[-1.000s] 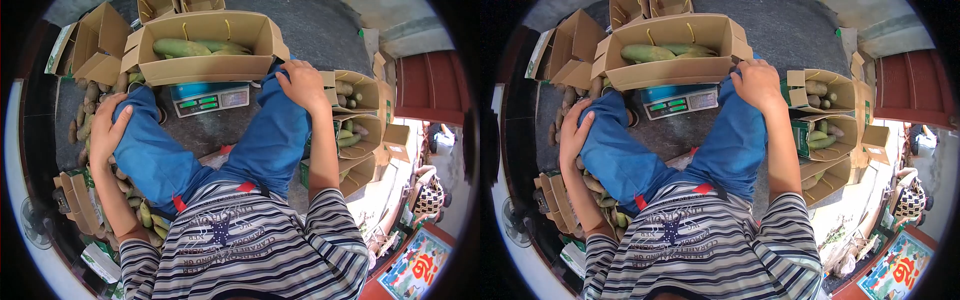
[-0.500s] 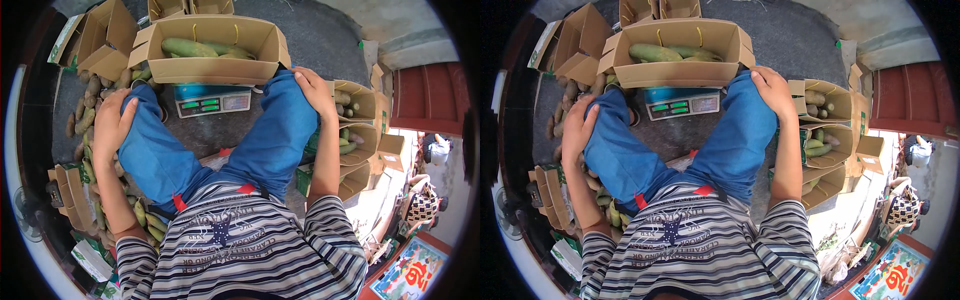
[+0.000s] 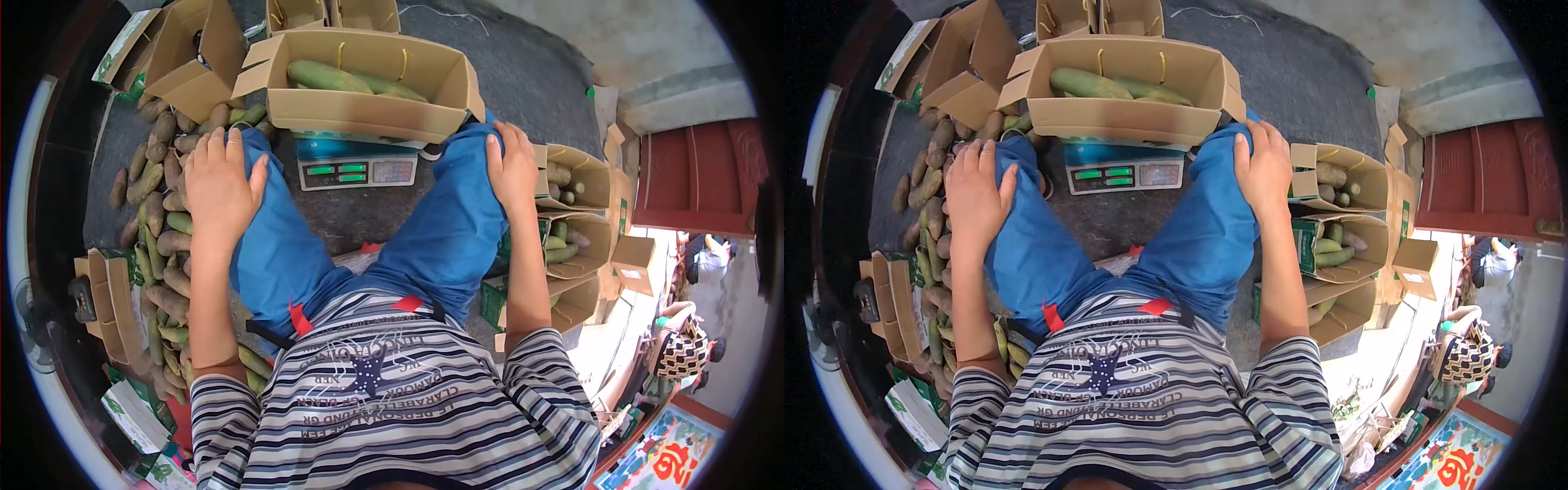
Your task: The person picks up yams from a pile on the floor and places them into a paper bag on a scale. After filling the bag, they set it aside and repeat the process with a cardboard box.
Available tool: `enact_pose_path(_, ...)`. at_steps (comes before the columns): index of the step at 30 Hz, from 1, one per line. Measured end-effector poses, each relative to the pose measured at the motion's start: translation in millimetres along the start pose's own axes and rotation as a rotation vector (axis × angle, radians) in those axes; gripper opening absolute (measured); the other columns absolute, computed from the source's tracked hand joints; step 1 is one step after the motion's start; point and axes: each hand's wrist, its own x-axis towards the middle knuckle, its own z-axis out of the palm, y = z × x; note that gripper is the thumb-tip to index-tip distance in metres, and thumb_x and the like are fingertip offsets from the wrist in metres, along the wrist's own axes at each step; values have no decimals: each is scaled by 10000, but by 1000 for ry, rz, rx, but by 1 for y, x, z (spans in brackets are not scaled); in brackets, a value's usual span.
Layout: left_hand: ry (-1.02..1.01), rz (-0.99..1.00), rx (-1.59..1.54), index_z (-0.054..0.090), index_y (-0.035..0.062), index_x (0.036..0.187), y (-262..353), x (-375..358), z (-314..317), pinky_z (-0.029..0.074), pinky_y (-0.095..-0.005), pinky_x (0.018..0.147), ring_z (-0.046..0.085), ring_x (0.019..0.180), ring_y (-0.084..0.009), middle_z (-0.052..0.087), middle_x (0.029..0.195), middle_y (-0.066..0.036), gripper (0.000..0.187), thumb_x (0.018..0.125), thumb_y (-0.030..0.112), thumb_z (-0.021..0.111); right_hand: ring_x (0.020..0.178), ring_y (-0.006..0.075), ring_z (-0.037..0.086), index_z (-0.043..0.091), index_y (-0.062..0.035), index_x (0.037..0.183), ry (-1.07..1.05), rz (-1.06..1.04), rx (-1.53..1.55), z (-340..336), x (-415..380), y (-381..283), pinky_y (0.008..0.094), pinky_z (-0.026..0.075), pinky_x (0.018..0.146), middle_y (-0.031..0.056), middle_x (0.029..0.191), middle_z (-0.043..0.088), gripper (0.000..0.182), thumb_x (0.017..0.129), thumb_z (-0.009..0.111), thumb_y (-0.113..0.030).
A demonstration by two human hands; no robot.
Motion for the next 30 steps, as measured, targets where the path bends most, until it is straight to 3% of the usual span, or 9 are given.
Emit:
enact_pose_path(8, 8, -3, -8, 572, 0, 1098, -7, -2, 2, 394, -429, 894, 511, 1062, -335, 562, 1125, -178, 403, 844, 313, 558, 1121, 367, 480, 549, -45, 1186, 116, -34, -68, 2, -16, 0, 430, 380, 956, 217, 1229, 487, 361, 900, 484, -256)
enact_pose_path(15, 56, 6, -52, 595, 19, 1024, -19, -2, 9, 420, -429, 830, 543, 998, -326, 589, 1036, -170, 379, 841, 349, 557, 1114, 350, 501, 564, -62, 1167, 125, -31, 35, -18, -20, 9, 403, 394, 949, 195, 1207, 528, 354, 909, 482, -290)
enact_pose_path(22, 39, -44, -107, 611, 23, 975, -22, -2, 0, 429, -404, 778, 557, 927, -296, 595, 932, -134, 352, 834, 342, 565, 1110, 296, 525, 579, -36, 1145, -208, 77, 382, -49, -1, 7, 348, 392, 947, 152, 1161, 572, 393, 924, 456, -338)
enact_pose_path(25, 17, -54, -129, 612, 21, 960, -24, 1, 0, 436, -404, 766, 564, 911, -302, 600, 927, -137, 345, 834, 339, 566, 1102, 290, 529, 580, -34, 1147, -330, 105, 387, -48, 10, 11, 334, 393, 939, 161, 1163, 569, 422, 929, 433, -365)
enact_pose_path(30, -269, 16, -262, 589, 7, 1007, -35, 25, -9, 444, -421, 785, 561, 920, -354, 593, 963, -179, 338, 858, 309, 559, 1026, 270, 561, 605, -33, 1108, -412, 115, 361, -39, 23, 27, 331, 402, 910, 161, 1066, 614, 413, 926, 439, -364)
